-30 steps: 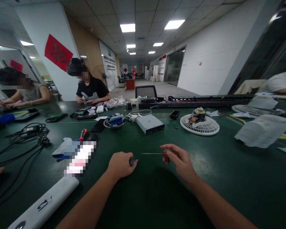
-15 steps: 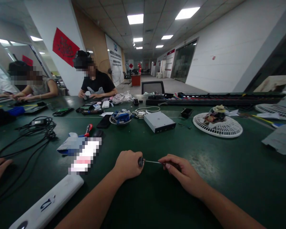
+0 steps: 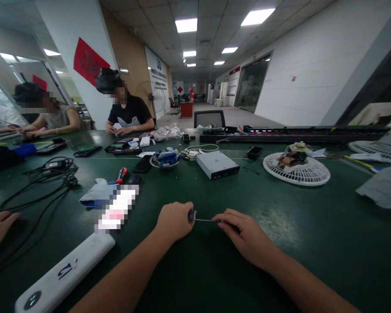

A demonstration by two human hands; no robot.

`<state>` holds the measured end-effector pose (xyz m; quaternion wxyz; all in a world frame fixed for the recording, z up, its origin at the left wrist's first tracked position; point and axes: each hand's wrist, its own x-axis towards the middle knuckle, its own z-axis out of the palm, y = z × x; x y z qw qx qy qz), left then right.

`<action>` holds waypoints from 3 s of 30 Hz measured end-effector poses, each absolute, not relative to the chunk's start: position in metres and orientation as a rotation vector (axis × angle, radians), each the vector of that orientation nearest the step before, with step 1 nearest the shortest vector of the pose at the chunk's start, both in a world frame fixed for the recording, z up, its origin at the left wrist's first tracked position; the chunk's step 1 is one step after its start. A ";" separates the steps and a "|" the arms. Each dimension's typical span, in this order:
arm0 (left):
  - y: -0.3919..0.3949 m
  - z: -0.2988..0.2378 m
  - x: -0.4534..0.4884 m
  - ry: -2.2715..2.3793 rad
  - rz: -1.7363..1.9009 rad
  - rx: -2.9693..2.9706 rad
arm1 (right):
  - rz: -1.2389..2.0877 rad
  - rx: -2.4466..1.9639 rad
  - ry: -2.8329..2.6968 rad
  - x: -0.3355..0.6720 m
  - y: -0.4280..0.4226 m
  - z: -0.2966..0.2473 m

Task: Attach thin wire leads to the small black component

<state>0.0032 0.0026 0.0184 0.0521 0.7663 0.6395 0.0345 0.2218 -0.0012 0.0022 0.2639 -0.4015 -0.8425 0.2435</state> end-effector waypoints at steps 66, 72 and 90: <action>0.008 -0.005 -0.007 1.671 0.640 2.346 | 0.655 -1.511 -1.973 0.222 0.000 0.004; 0.000 0.000 0.000 1.460 0.622 2.400 | 0.674 -1.418 -1.952 0.219 -0.002 0.005; -0.021 0.002 0.016 0.986 1.165 2.492 | 1.529 -1.051 -1.343 0.201 -0.010 0.001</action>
